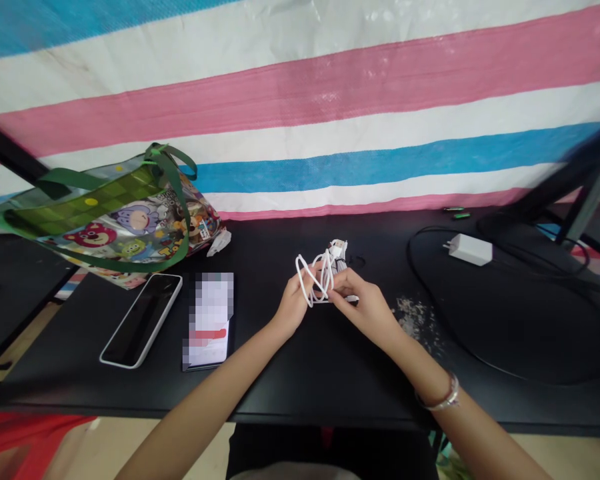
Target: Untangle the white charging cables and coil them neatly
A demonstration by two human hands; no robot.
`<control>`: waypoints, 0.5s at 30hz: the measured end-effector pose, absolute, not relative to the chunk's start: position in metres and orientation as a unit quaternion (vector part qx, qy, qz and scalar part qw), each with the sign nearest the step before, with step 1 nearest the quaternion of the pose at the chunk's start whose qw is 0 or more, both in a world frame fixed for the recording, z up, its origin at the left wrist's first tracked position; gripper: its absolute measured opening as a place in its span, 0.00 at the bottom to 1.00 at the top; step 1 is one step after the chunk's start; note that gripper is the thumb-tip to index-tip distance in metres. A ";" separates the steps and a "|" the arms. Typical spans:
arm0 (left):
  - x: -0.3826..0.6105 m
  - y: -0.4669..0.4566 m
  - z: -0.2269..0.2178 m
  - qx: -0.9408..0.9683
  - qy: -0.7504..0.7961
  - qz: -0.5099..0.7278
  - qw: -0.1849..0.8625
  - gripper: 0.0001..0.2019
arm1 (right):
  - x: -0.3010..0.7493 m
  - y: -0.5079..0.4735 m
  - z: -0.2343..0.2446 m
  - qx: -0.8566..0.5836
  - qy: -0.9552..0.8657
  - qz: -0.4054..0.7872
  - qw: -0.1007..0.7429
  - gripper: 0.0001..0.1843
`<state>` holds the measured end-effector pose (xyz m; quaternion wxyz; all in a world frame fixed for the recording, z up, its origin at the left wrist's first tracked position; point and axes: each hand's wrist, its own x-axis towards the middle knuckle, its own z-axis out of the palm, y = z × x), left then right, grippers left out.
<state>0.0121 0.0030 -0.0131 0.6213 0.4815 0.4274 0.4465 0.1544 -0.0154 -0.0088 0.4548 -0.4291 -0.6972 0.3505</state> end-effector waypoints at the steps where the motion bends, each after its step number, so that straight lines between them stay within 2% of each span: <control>1: 0.013 0.003 -0.013 0.479 0.424 0.447 0.626 0.32 | 0.154 -0.015 -0.009 -0.423 -0.702 0.353 0.451 0.03; 9: 0.014 0.002 -0.013 0.472 0.427 0.451 0.626 0.31 | 0.154 -0.014 -0.014 -0.417 -0.748 0.296 0.423 0.05; 15: 0.014 0.005 -0.015 0.491 0.433 0.435 0.618 0.25 | 0.154 -0.015 -0.011 -0.418 -0.783 0.238 0.395 0.07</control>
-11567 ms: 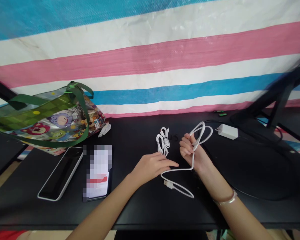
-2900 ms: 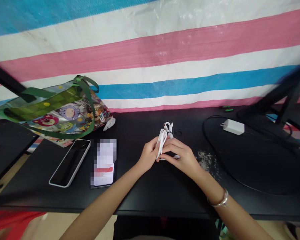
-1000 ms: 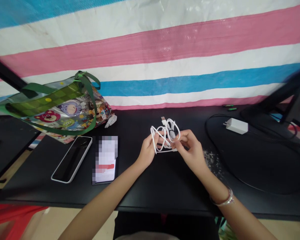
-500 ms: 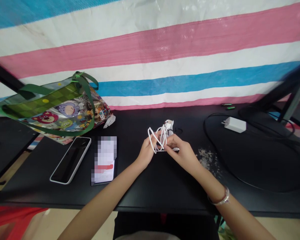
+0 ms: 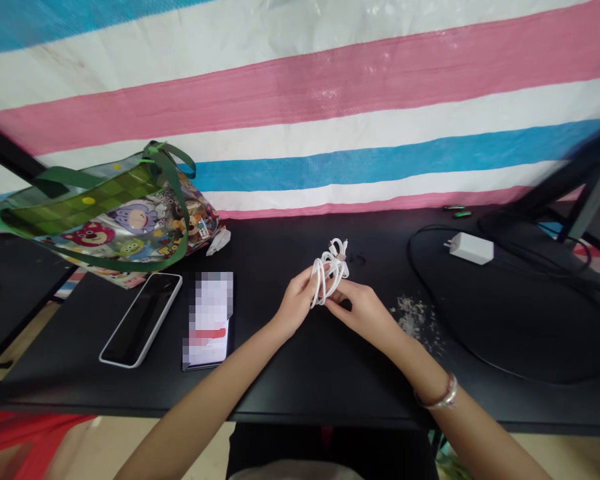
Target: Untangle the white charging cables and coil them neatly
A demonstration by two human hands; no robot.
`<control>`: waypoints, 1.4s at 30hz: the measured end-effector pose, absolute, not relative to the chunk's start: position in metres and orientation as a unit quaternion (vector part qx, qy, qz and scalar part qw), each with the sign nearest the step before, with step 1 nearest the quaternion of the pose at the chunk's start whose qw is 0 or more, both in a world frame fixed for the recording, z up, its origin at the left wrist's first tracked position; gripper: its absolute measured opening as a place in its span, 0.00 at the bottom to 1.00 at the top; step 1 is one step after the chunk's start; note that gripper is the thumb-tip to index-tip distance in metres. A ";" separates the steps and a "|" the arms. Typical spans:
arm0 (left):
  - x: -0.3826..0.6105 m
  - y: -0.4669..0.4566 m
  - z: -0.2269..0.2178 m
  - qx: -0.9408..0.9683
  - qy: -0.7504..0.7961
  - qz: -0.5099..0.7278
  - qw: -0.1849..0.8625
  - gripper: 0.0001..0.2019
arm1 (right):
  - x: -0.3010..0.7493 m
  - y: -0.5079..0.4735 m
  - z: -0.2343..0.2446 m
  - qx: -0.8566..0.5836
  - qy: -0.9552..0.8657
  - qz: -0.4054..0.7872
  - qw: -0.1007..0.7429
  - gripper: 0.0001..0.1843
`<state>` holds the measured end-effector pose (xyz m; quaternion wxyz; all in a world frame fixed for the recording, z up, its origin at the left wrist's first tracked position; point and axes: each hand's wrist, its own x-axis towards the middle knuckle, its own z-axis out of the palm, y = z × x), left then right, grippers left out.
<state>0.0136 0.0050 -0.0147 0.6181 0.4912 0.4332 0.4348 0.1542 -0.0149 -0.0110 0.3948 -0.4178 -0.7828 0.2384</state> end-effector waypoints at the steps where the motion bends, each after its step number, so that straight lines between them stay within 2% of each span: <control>1: 0.014 0.005 -0.015 0.495 0.436 0.433 0.614 0.23 | 0.154 -0.015 -0.009 -0.410 -0.781 0.246 0.401 0.07; 11: 0.012 0.006 -0.012 0.533 0.421 0.427 0.597 0.21 | 0.154 -0.017 -0.004 -0.399 -0.703 0.377 0.452 0.03; 19: 0.011 0.006 -0.013 0.526 0.414 0.423 0.611 0.27 | 0.154 -0.018 0.002 -0.394 -0.631 0.461 0.484 0.13; 28: 0.010 0.008 -0.015 0.546 0.398 0.425 0.602 0.27 | 0.154 -0.019 0.002 -0.395 -0.603 0.450 0.526 0.15; 37: 0.010 0.009 -0.015 0.556 0.398 0.427 0.592 0.17 | 0.156 -0.016 -0.004 -0.417 -0.598 0.431 0.532 0.14; 42: 0.008 0.009 -0.015 0.580 0.394 0.441 0.560 0.12 | 0.157 -0.017 -0.004 -0.446 -0.612 0.376 0.534 0.11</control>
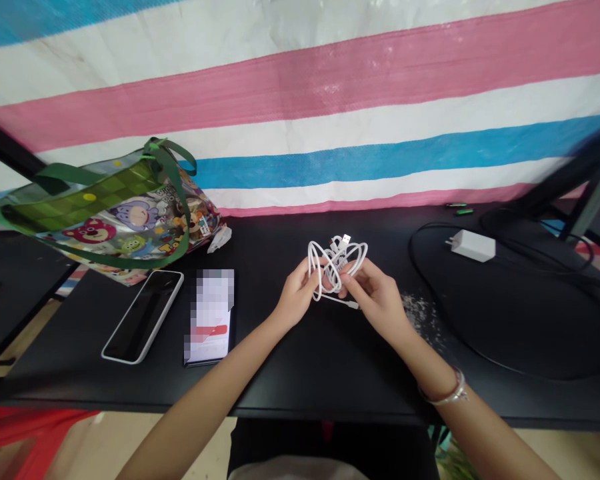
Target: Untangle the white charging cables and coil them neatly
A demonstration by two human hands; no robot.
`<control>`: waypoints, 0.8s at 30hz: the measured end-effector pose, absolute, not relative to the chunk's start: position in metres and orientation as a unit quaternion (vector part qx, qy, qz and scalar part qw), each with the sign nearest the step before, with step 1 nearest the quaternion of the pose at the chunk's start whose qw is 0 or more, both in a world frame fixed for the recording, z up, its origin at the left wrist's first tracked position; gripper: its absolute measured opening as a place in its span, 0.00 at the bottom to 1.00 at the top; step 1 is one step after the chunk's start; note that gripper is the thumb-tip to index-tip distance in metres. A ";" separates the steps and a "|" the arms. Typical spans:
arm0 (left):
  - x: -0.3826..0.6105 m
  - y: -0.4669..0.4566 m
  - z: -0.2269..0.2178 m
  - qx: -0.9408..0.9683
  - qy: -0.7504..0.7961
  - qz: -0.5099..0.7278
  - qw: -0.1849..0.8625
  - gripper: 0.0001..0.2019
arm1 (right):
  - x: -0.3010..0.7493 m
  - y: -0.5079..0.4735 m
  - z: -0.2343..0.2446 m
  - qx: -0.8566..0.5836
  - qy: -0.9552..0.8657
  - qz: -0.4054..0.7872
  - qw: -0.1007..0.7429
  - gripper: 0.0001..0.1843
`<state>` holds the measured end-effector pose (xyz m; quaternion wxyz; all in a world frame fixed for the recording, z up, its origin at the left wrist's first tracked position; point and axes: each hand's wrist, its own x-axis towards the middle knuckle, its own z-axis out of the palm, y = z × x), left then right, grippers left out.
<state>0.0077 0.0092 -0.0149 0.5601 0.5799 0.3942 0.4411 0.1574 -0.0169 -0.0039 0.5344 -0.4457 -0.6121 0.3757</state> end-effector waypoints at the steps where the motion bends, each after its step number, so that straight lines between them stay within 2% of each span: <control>1: 0.007 0.010 -0.015 0.585 0.394 0.446 0.551 0.11 | 0.158 -0.017 -0.004 -0.452 -0.610 0.363 0.539 0.10; 8: 0.007 0.010 -0.016 0.594 0.405 0.455 0.525 0.10 | 0.156 -0.016 -0.002 -0.464 -0.583 0.335 0.577 0.08; 24: 0.008 0.010 -0.017 0.582 0.381 0.463 0.549 0.12 | 0.159 -0.015 -0.001 -0.477 -0.584 0.317 0.575 0.08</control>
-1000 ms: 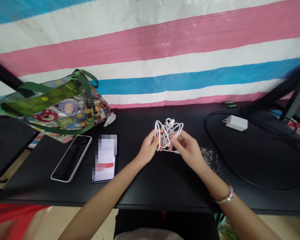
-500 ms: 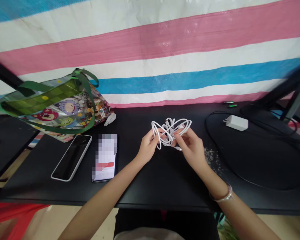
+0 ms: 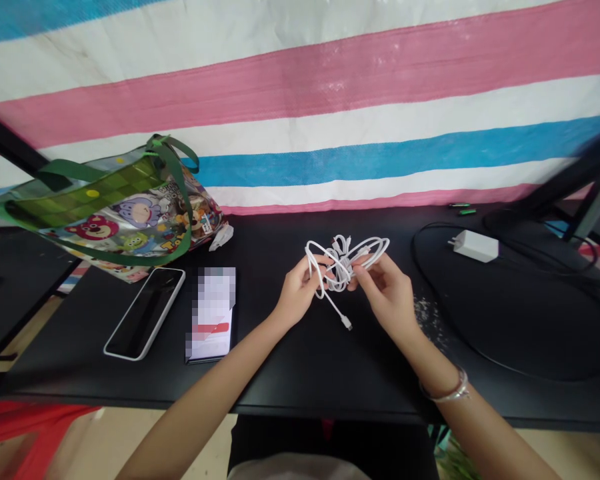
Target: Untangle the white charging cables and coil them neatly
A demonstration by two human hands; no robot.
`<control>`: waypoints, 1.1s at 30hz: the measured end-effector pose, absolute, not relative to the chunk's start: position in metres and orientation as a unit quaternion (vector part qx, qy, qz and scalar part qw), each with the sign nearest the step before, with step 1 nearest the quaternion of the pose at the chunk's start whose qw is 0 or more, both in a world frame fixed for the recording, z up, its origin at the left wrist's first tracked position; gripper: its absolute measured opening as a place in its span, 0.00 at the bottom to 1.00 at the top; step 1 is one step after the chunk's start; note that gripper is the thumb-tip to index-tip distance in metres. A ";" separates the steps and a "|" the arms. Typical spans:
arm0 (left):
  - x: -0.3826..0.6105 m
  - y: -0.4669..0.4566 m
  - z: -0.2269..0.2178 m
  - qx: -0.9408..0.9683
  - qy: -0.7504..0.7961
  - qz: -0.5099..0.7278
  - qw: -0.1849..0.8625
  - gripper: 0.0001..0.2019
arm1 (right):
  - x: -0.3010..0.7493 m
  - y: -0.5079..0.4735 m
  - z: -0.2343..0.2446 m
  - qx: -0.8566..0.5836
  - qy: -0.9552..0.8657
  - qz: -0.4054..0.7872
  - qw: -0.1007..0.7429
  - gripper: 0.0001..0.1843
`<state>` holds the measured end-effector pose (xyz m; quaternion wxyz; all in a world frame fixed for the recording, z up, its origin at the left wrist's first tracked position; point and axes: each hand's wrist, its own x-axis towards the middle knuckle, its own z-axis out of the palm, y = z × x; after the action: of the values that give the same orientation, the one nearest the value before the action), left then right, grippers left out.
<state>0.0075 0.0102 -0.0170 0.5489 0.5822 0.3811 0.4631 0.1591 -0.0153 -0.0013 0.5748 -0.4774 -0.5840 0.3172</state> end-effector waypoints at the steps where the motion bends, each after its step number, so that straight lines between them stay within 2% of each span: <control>1: 0.007 0.010 -0.017 0.584 0.379 0.464 0.547 0.12 | 0.159 -0.015 -0.001 -0.478 -0.585 0.320 0.572 0.08; 7: 0.006 0.009 -0.015 0.585 0.379 0.448 0.560 0.12 | 0.160 -0.014 0.000 -0.485 -0.582 0.334 0.561 0.10; 18: 0.008 0.008 -0.015 0.597 0.392 0.462 0.525 0.13 | 0.162 -0.013 0.006 -0.490 -0.527 0.330 0.611 0.19; 33: 0.007 0.008 -0.010 0.572 0.395 0.488 0.529 0.16 | 0.166 -0.012 0.010 -0.505 -0.527 0.294 0.618 0.17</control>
<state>0.0073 0.0082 -0.0098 0.5286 0.5719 0.3946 0.4876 0.1660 -0.0124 0.0103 0.6180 -0.5045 -0.5266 0.2936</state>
